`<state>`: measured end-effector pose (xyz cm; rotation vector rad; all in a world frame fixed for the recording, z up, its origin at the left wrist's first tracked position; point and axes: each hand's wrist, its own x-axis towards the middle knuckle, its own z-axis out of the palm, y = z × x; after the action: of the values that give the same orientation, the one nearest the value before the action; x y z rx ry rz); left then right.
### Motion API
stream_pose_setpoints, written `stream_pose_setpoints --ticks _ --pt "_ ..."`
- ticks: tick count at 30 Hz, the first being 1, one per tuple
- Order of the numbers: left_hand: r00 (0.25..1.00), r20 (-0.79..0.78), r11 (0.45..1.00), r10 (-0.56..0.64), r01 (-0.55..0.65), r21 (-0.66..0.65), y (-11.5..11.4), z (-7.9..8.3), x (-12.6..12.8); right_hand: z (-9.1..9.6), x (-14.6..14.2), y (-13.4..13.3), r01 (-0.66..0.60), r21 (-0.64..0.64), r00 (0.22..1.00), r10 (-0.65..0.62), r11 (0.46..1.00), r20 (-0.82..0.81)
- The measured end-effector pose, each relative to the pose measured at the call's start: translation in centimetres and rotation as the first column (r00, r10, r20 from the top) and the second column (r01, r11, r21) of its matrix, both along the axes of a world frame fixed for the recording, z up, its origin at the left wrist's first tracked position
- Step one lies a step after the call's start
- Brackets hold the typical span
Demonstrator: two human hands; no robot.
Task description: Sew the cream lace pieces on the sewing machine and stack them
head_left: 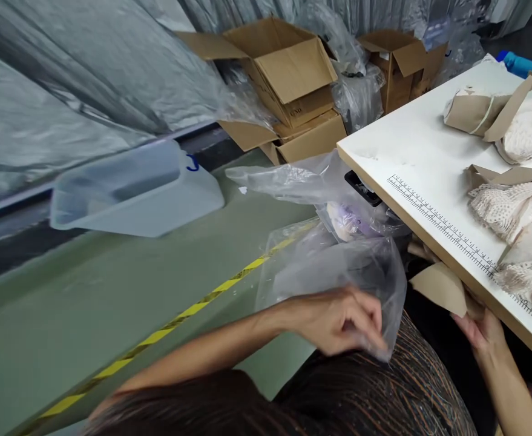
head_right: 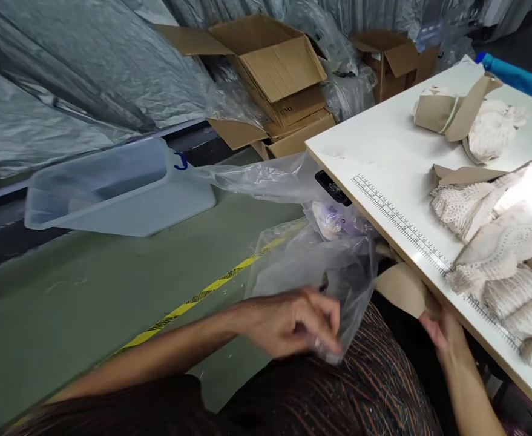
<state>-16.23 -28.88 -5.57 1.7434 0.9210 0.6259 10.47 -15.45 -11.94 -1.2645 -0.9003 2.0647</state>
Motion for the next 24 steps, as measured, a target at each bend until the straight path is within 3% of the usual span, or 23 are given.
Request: stream_pose_setpoints --ticks 2,4,5,6,7,9,10,12,15,17,19,21,24 --pt "0.973 0.167 0.967 -0.16 0.188 -0.17 -0.8 0.3 0.8 0.7 -3.3 -0.7 -0.097 -0.007 0.991 0.096 0.995 -0.093" --pt "0.944 0.243 0.888 -0.222 0.298 -0.349 -0.5 -0.7 1.0 1.2 -6.8 -1.8 -0.228 0.069 0.965 0.235 0.971 -0.12" --pt "0.937 0.264 0.837 -0.228 0.327 -0.438 -0.2 -1.4 0.9 1.3 -8.2 -2.4 -0.319 0.123 0.94 0.33 0.94 -0.082" --pt "0.934 0.277 0.779 -0.226 0.344 -0.525 0.2 -2.3 0.5 1.2 -9.3 -2.9 -0.455 0.189 0.89 0.453 0.87 0.053" --pt "0.943 0.263 0.721 -0.202 0.325 -0.612 0.5 -3.2 0.1 1.1 -10.0 -3.2 -0.62 0.221 0.782 0.572 0.753 0.249" --pt "0.98 0.131 0.592 -0.151 0.196 -0.782 0.9 -5.2 -1.2 0.8 -10.5 -3.5 -0.817 0.174 0.545 0.639 0.55 0.543" --pt "0.988 -0.018 0.522 -0.156 0.067 -0.85 0.9 -6.1 -1.9 0.8 -10.4 -3.5 -0.86 0.136 0.459 0.63 0.492 0.626" --pt "0.965 -0.201 0.515 -0.167 -0.089 -0.853 0.8 -8.0 -3.5 0.8 -10.0 -3.4 -0.886 0.104 0.391 0.606 0.453 0.693" --pt "0.841 -0.506 0.562 -0.191 -0.329 -0.759 0.6 -10.5 -5.5 1.8 -9.8 -3.6 -0.933 0.082 0.289 0.594 0.35 0.751" --pt "0.657 -0.74 0.64 -0.14 -0.51 -0.574 0.9 -11.7 -6.6 2.7 -10.3 -4.1 -0.962 0.077 0.224 0.589 0.263 0.777" --pt "0.422 -0.907 0.705 -0.02 -0.637 -0.312 1.4 -12.3 -7.8 3.5 -11.0 -4.6 -0.982 0.072 0.162 0.588 0.174 0.792" --pt "0.2 -0.973 0.729 0.118 -0.683 -0.052 2.2 -12.4 -9.2 4.1 -12.0 -4.8 -0.995 0.05 0.093 0.59 0.09 0.802" --pt "-0.031 -0.955 0.723 0.295 -0.647 0.244 3.5 -11.8 -11.7 4.5 -13.6 -4.3 -1.0 -0.011 -0.02 0.581 -0.018 0.813"
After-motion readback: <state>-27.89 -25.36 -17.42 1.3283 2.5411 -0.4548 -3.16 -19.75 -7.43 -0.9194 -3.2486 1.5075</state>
